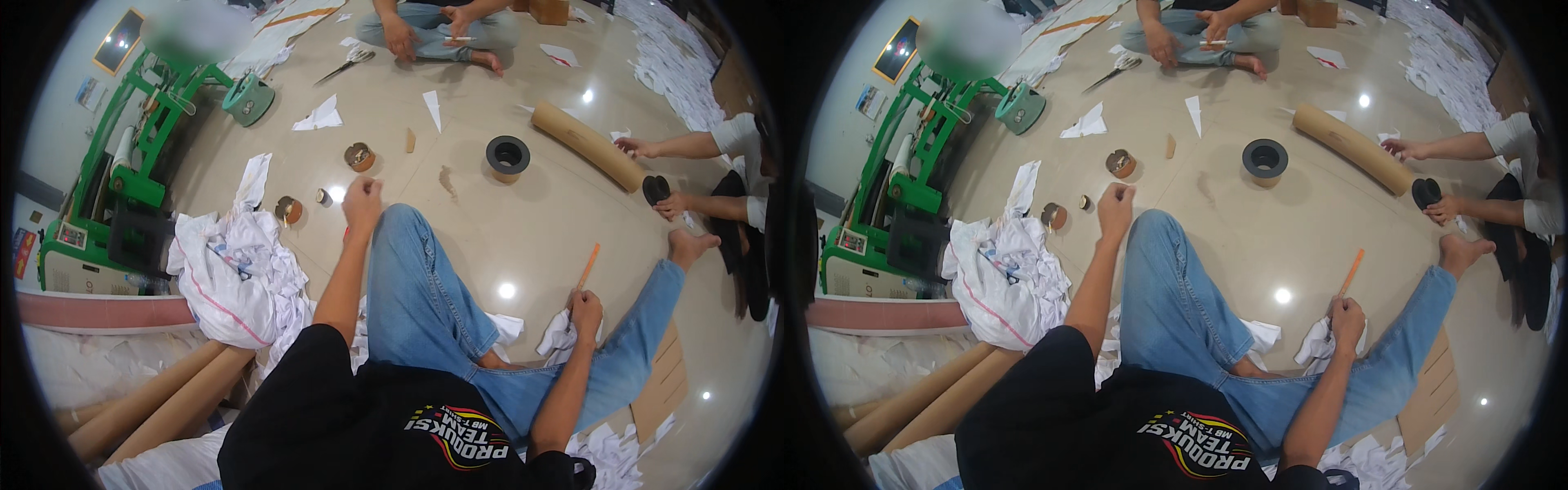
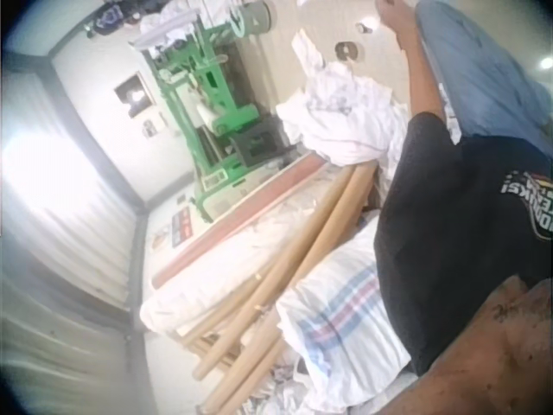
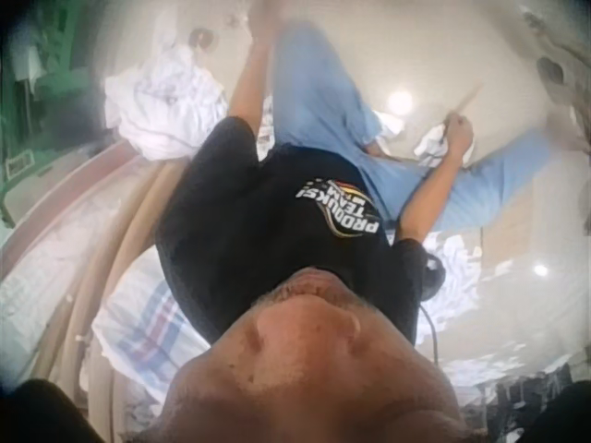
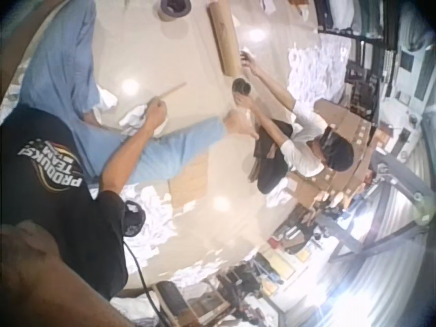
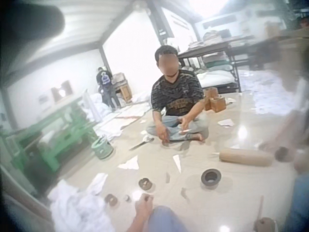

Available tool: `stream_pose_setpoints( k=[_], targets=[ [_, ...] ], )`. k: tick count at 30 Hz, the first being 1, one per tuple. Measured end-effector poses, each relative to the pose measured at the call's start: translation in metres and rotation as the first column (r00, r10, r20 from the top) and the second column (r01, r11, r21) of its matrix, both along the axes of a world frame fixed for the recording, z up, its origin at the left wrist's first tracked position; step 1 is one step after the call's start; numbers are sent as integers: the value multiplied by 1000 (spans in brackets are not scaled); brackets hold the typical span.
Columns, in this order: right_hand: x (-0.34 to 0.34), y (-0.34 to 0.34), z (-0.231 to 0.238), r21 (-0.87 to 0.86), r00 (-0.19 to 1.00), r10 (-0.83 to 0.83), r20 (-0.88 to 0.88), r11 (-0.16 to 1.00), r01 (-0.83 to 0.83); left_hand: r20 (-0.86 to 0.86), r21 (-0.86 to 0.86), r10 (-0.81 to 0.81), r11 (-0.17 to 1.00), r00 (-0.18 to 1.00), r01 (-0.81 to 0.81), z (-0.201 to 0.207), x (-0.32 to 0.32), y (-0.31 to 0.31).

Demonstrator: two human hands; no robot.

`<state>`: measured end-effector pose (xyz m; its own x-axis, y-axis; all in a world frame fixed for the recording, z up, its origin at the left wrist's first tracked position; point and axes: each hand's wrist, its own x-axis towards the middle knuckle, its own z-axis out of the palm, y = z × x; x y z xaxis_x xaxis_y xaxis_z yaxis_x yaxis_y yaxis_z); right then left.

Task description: The person sits on the floor and assembles craft parts by cutting a cardboard tube, fitting a black plastic ring onto it, and wrapping the assembly with clear plastic film. They use a utility knife to cut the tube and film, and a pencil to mark the tube.

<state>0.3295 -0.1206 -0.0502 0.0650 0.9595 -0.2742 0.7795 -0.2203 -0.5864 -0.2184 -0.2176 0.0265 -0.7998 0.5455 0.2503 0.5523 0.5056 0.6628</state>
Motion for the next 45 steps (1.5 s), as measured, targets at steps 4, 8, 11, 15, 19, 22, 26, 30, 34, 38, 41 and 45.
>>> stream_pose_setpoints(
  k=[4,8,11,15,19,22,26,30,34,38,41,45],
  targets=[
    [-5,-1,-7,30,1000,6,16,1000,-6,-92,-2,190,982,977,-191,-62,-94,-72],
    [4,-2,-10,51,999,-28,39,998,26,85,57,556,826,827,-561,-68,-127,-109],
    [3,-1,-8,45,998,-28,62,999,26,39,-56,684,730,729,-682,-64,-143,-139],
    [1,-3,-14,53,999,-17,34,998,15,-130,-189,684,693,718,-695,-71,-173,-173],
    [1,-5,-19,96,1000,-22,-6,995,23,-300,-301,576,699,760,-649,-71,-184,-178],
    [5,-4,-23,91,1000,-15,-11,996,16,-338,-401,510,682,791,-611,-65,-188,-175],
    [6,-6,-27,127,999,-19,-29,992,23,-252,-468,504,684,826,-560,-57,-198,-170],
    [0,-8,-19,104,1000,-27,-15,994,29,-230,-486,503,683,833,-546,-59,-208,-170],
    [4,-10,-23,136,999,-45,-1,990,45,-217,-490,509,681,833,-544,-66,-221,-169],
    [6,-8,-28,129,998,-49,34,991,44,-257,-493,519,655,815,-573,-71,-230,-173],
    [0,-8,-18,89,996,-89,14,992,88,-232,-522,550,626,802,-580,-67,-226,-169],
    [-4,-8,-15,43,995,-93,-28,995,94,-212,-546,607,577,766,-608,-58,-243,-171]
  ],
)
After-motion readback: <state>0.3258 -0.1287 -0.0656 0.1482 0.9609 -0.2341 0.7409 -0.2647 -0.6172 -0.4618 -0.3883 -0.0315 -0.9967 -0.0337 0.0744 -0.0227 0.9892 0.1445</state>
